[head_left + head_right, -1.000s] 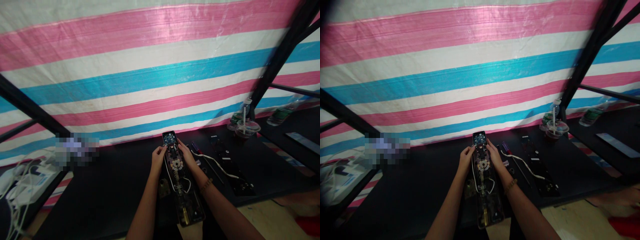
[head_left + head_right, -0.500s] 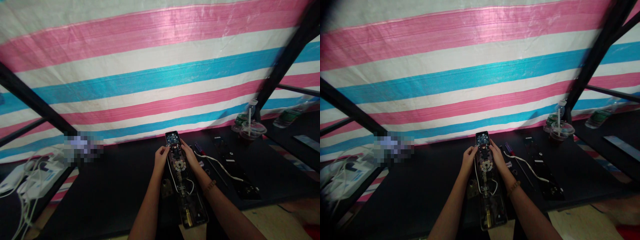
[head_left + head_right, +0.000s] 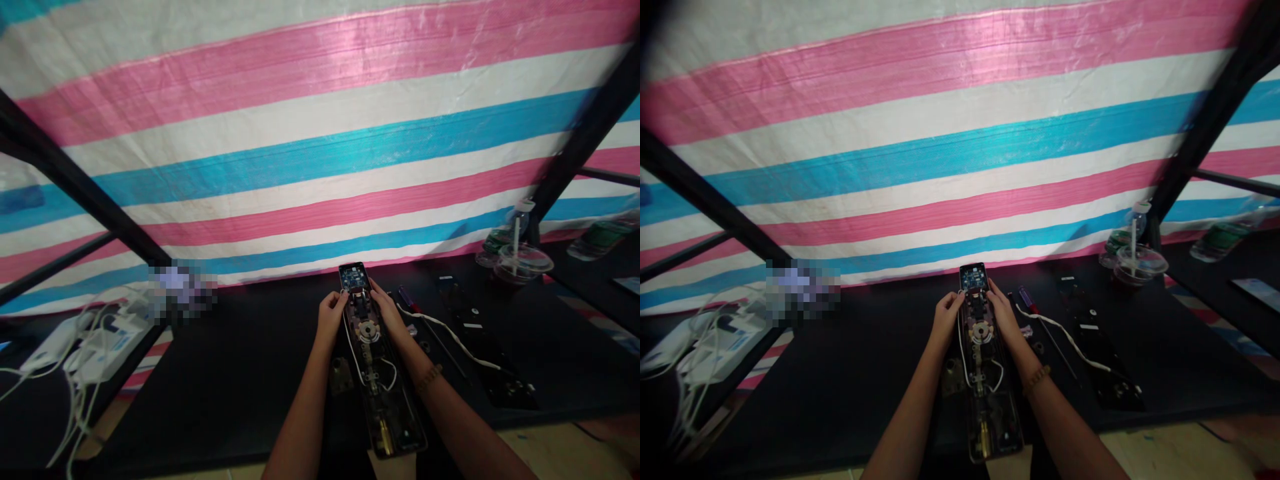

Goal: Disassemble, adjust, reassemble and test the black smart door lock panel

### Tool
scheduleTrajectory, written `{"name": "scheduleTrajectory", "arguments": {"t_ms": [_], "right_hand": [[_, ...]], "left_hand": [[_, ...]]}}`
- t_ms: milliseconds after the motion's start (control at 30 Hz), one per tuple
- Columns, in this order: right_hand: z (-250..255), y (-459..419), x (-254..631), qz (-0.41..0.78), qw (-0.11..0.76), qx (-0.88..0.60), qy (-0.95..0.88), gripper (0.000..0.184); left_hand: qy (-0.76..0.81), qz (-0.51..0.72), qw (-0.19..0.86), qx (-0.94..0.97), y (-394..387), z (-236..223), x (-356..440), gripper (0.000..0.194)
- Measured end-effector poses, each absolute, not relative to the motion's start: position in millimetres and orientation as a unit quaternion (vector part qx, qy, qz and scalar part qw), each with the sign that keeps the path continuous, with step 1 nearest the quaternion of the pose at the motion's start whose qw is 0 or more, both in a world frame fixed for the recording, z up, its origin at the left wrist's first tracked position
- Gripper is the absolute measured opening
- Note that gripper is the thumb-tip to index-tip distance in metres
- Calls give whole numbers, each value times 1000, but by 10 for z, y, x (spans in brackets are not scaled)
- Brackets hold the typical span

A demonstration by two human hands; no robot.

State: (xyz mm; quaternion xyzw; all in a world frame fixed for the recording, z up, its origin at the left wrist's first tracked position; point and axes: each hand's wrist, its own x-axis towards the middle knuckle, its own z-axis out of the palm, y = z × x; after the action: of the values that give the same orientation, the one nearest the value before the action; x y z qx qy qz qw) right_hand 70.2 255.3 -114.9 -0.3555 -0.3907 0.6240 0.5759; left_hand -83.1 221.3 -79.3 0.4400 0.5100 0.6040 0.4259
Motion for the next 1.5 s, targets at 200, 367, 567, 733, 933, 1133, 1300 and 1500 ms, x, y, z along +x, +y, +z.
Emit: {"name": "scheduleTrajectory", "arguments": {"t_ms": [200, 367, 567, 733, 933, 1133, 1300, 1500], "right_hand": [[-1139, 2543, 690, 621, 580, -363, -382, 52], [-1149, 2549, 700, 631, 569, -364, -381, 55], [-1189, 2580, 719, 622, 559, -373, -402, 63], [-1248, 2621, 731, 609, 555, -386, -415, 61], [-1311, 2668, 721, 621, 550, -380, -409, 60], [-1350, 2685, 712, 628, 550, -385, -393, 63], [-1343, 2698, 733, 627, 543, -386, -403, 61], [-1324, 2711, 736, 634, 537, -382, -404, 61]], "left_hand": [[512, 599, 427, 443, 2208, -795, -833, 54], [521, 593, 420, 448, 2209, -818, -835, 54], [530, 584, 408, 461, 2231, -862, -844, 53], [535, 576, 401, 470, 2246, -892, -857, 50], [543, 571, 390, 475, 2262, -938, -866, 48], [549, 570, 385, 475, 2266, -940, -867, 48], [554, 565, 387, 475, 2258, -919, -862, 49], [561, 558, 381, 478, 2259, -925, -863, 49]]}}
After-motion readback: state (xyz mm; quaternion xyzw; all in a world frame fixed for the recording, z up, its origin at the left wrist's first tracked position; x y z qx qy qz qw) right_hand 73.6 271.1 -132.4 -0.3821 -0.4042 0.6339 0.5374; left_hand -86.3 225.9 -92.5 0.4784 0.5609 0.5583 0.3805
